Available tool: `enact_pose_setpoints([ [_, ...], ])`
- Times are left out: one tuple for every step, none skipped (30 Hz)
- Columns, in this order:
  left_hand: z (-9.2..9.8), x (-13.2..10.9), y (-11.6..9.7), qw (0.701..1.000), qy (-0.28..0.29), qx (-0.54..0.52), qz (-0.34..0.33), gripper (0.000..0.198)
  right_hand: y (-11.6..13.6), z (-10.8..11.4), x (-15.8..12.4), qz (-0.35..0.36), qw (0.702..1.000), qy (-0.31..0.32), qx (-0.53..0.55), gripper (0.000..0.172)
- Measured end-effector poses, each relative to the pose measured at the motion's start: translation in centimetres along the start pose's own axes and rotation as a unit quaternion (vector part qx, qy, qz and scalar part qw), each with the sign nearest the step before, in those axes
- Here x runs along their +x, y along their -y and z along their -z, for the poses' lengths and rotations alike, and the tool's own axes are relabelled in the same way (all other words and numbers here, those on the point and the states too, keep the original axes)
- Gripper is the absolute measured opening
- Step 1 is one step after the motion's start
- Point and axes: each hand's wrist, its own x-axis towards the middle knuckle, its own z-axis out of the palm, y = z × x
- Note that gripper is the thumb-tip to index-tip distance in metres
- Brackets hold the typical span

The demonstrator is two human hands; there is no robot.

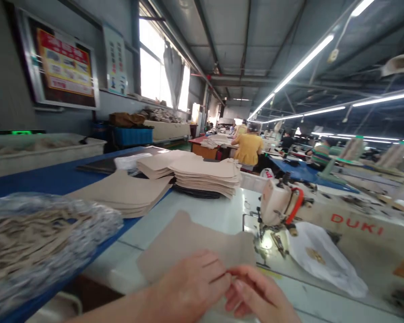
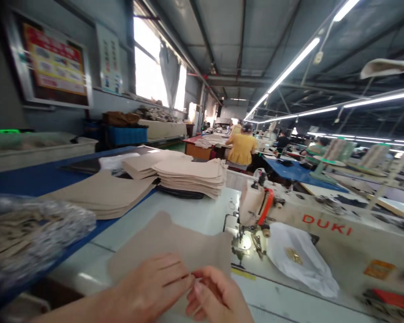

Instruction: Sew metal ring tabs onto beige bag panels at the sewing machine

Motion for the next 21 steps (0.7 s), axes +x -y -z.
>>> enact_pose_setpoints([
  [-1.1,1.1,-0.3,1.000,-0.016,-0.012,-0.019,0.016,-0.1,0.5,0.2,-0.005,0.999,0.007,0.038,0.053],
  [-2.0,2.0,-0.3,0.999,-0.032,-0.028,-0.034,0.019,-0.3,1.2,0.2,-0.007,0.998,-0.003,0.069,0.051],
  [-3.0,2.7,-0.3,0.997,-0.047,-0.050,-0.043,0.022,-0.3,2.0,0.1,-0.007,0.995,-0.024,0.095,0.049],
  [-3.8,3.4,-0.1,0.994,-0.057,-0.078,-0.045,0.024,-0.4,2.8,-0.2,-0.007,0.992,-0.051,0.115,0.048],
  [-4.7,4.0,0.0,0.991,-0.061,-0.114,-0.034,0.026,-0.5,3.6,-0.6,-0.008,0.988,-0.079,0.130,0.046],
  [-5.4,4.6,0.1,0.986,-0.058,-0.156,-0.006,0.027,-0.5,4.2,-1.0,-0.010,0.984,-0.104,0.142,0.045],
  [-6.1,5.3,0.2,0.977,-0.047,-0.203,0.035,0.027,-0.6,4.8,-1.2,-0.012,0.980,-0.126,0.150,0.045],
  [-6.7,6.0,0.2,0.963,-0.024,-0.255,0.088,0.026,-0.8,5.3,-1.4,-0.012,0.977,-0.147,0.156,0.045],
  [-7.2,6.8,0.2,0.941,0.006,-0.307,0.145,0.026,-1.0,5.6,-1.4,-0.011,0.973,-0.166,0.159,0.045],
  [-7.5,7.5,0.2,0.913,0.041,-0.354,0.196,0.025,-1.2,5.9,-1.4,-0.008,0.970,-0.182,0.159,0.045],
  [-7.8,8.3,0.3,0.885,0.074,-0.394,0.235,0.026,-1.5,6.2,-1.3,-0.006,0.969,-0.194,0.155,0.045],
  [-8.1,9.0,0.4,0.860,0.103,-0.426,0.260,0.026,-1.7,6.4,-1.1,-0.004,0.969,-0.200,0.147,0.044],
  [-8.4,9.7,0.7,0.840,0.123,-0.450,0.275,0.025,-1.8,6.7,-1.0,-0.001,0.970,-0.202,0.133,0.043],
  [-8.8,10.2,1.0,0.826,0.135,-0.468,0.283,0.025,-1.9,7.1,-0.9,0.005,0.973,-0.202,0.112,0.041],
  [-9.2,10.6,1.4,0.816,0.138,-0.481,0.288,0.024,-1.8,7.6,-0.8,0.016,0.976,-0.202,0.079,0.037],
  [-9.6,10.9,1.8,0.808,0.135,-0.491,0.295,0.024,-1.7,8.5,-0.8,0.033,0.978,-0.204,0.038,0.032],
  [-10.1,11.0,2.3,0.801,0.131,-0.500,0.304,0.024,-1.4,9.5,-0.8,0.051,0.976,-0.209,-0.015,0.027],
  [-10.6,11.1,2.7,0.793,0.126,-0.506,0.313,0.024,-1.1,10.9,-0.8,0.065,0.969,-0.222,-0.087,0.022],
  [-11.0,11.1,3.0,0.787,0.121,-0.511,0.324,0.025,-0.8,12.4,-0.8,0.071,0.955,-0.239,-0.160,0.018],
  [-11.4,11.1,3.3,0.780,0.117,-0.515,0.334,0.027,-0.5,14.1,-0.9,0.057,0.930,-0.264,-0.248,0.017],
  [-11.7,11.1,3.5,0.774,0.115,-0.519,0.343,0.028,-0.2,15.9,-0.9,0.028,0.885,-0.299,-0.356,0.019],
])
